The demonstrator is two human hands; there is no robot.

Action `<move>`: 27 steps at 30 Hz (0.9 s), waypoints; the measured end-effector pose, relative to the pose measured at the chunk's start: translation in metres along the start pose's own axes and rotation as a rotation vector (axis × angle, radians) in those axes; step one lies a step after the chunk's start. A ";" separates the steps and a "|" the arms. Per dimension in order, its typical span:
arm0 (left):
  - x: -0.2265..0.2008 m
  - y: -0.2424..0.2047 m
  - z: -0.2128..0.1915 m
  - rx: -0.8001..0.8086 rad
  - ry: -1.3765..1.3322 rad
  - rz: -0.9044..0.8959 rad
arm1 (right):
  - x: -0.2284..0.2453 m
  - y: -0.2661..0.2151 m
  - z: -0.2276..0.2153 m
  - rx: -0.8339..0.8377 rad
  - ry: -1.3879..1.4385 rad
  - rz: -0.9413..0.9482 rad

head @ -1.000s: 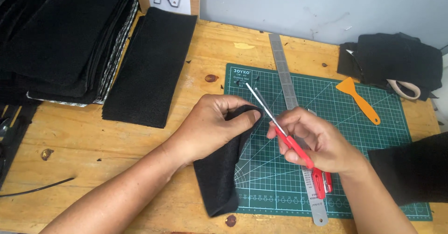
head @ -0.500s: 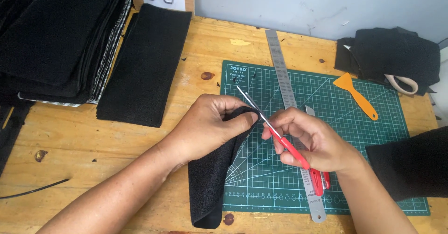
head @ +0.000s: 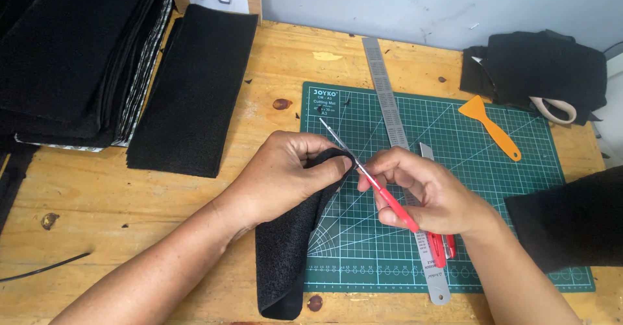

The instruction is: Trimming the edges of black fabric pieces with scissors on a cutting mat

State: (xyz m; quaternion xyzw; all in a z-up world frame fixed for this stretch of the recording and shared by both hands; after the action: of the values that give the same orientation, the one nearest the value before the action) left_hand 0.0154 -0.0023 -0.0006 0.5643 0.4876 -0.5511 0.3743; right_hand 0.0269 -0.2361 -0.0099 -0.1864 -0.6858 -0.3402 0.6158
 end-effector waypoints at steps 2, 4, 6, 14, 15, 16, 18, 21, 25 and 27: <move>0.000 0.000 0.000 0.001 -0.003 -0.002 | 0.000 0.001 -0.001 0.001 -0.010 0.000; 0.000 0.000 0.000 0.005 -0.006 -0.006 | 0.000 0.001 0.000 0.000 -0.019 0.002; -0.001 -0.001 -0.001 0.005 0.006 0.002 | 0.001 0.001 0.001 0.006 -0.021 0.004; 0.001 -0.001 -0.002 0.005 0.014 0.012 | 0.001 0.002 0.000 0.009 -0.041 0.007; 0.001 -0.001 -0.002 0.005 0.012 0.017 | 0.002 0.002 0.000 0.008 -0.051 0.005; 0.000 -0.001 -0.002 0.005 0.012 0.017 | 0.002 0.002 0.000 0.009 -0.051 0.005; -0.003 -0.002 -0.002 0.014 0.005 0.024 | 0.002 0.002 0.000 0.013 -0.044 0.016; 0.007 0.001 0.000 0.028 0.009 0.036 | 0.002 0.001 0.004 0.012 -0.016 0.029; 0.008 0.002 0.001 0.026 0.006 0.039 | 0.001 0.002 0.004 0.013 -0.015 0.023; 0.009 0.002 0.001 0.030 0.011 0.035 | 0.000 0.001 0.002 0.006 -0.045 0.029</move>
State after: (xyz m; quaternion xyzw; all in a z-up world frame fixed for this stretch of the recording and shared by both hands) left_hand 0.0160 -0.0021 -0.0099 0.5813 0.4712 -0.5486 0.3728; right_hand 0.0259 -0.2339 -0.0094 -0.2022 -0.6978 -0.3246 0.6057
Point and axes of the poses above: each hand's wrist, its own y-axis towards the middle knuckle, its own z-axis out of the palm, x = y × z, the point moved 1 cm from there along y, towards the middle knuckle, and after that the axes turned 9 degrees about y, right-handed, at the moved point
